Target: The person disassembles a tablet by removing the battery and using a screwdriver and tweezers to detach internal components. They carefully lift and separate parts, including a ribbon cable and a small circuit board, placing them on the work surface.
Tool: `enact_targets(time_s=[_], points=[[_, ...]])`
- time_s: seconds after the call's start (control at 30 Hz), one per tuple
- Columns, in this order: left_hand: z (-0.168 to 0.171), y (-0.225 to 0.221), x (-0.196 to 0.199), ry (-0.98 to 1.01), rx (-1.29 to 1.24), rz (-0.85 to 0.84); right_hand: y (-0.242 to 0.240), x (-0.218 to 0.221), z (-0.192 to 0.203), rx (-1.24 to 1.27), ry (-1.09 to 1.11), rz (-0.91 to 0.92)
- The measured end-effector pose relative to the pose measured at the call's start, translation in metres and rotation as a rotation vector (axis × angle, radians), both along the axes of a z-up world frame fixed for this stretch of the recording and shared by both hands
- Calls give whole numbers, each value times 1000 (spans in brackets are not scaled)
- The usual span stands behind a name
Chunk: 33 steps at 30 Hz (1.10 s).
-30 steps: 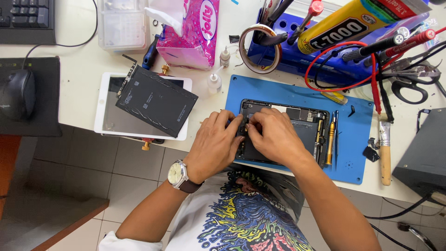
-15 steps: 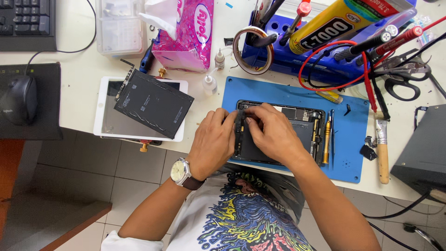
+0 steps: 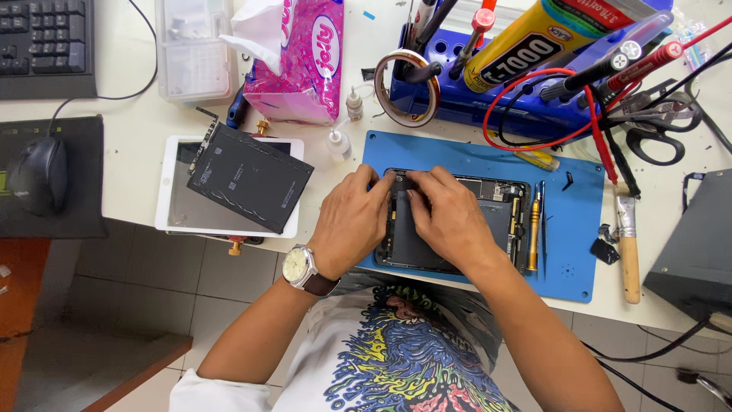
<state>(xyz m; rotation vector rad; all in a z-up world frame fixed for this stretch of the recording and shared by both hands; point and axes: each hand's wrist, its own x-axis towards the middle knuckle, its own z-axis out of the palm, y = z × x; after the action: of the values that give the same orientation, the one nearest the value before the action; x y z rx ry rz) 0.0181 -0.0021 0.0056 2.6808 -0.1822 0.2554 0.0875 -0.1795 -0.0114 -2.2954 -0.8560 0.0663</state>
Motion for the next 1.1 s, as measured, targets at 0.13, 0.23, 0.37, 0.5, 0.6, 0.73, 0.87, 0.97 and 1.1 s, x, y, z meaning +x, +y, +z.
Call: enact_targets(time_s=[0.13, 0.23, 0.37, 0.5, 0.6, 0.73, 0.87, 0.97, 1.1], points=[[-2, 2, 3, 38, -12, -11, -1, 2, 0, 12, -2, 9], [-8, 3, 6, 66, -30, -2, -1, 2, -2, 8, -19, 7], [-7, 2, 8, 69, -101, 18, 0, 3, -3, -4, -6, 4], [-6, 2, 6, 89, -139, 29, 4, 0, -1, -27, 0, -19], [-7, 0, 4, 82, -156, 44, 8, -6, 4, -24, 13, -61], [-9, 1, 2, 79, -185, 43, 12, -8, 9, -30, 74, -97], [-10, 3, 3, 67, -198, 29, 16, -5, 8, -39, 119, -125], [-12, 6, 2, 63, -220, 23, 20, -5, 9, -39, 130, -138], [-16, 7, -3, 53, -247, 25, 21, -4, 5, -49, 117, -146]])
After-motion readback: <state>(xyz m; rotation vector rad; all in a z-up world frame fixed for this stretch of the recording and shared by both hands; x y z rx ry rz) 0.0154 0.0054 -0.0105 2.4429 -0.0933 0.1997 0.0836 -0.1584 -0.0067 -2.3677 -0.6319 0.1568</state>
